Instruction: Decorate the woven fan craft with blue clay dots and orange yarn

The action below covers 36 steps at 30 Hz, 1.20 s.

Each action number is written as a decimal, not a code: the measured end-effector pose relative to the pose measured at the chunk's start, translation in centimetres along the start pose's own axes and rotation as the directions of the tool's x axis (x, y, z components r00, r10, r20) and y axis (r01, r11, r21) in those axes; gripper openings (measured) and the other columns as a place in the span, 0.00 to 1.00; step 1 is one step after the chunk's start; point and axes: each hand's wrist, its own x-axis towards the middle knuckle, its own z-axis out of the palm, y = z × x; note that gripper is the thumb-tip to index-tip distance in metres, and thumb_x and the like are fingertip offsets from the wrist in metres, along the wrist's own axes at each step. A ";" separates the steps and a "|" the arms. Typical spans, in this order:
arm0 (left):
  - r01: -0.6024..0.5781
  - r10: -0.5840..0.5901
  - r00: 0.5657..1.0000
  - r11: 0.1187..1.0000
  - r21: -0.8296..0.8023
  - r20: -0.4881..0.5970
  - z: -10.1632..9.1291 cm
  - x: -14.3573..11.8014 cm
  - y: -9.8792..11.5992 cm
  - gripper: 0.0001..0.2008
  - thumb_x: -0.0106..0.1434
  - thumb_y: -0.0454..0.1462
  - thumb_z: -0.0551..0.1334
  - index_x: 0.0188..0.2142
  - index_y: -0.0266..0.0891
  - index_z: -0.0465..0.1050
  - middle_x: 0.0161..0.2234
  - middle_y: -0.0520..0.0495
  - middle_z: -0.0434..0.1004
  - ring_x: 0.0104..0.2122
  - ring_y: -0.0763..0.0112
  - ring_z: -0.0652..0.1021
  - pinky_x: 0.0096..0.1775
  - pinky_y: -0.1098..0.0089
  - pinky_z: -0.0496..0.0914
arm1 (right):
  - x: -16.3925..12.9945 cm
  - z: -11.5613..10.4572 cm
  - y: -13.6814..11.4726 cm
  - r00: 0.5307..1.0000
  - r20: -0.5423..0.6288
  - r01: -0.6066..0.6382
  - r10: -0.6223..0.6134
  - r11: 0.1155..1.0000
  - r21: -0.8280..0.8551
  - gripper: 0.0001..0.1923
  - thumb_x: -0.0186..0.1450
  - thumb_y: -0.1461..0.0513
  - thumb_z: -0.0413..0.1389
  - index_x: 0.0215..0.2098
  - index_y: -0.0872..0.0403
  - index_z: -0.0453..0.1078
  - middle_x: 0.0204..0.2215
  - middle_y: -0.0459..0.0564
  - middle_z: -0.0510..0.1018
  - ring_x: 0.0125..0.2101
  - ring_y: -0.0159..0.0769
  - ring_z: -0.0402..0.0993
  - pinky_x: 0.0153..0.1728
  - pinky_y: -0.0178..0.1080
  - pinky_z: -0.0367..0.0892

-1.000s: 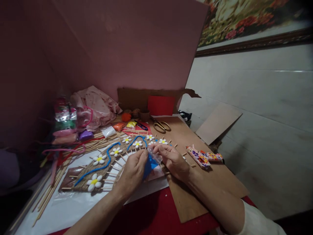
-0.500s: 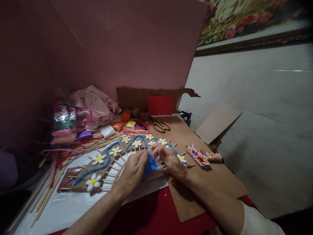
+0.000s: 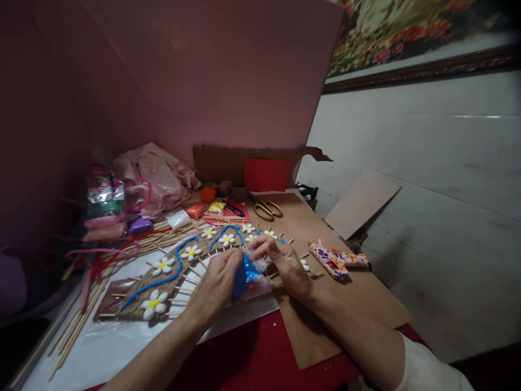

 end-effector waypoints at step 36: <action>0.057 -0.054 0.998 0.951 -0.302 0.019 0.3 0.2 0.7 0.09 0.56 0.43 0.62 0.32 0.39 0.69 0.23 0.56 0.68 0.20 0.79 0.69 0.22 0.78 0.64 | 0.4 0.2 -0.3 0.969 -0.096 -0.174 0.229 0.901 0.397 0.14 0.60 0.51 0.56 0.32 0.54 0.70 0.26 0.46 0.71 0.25 0.30 0.66 0.28 0.34 0.62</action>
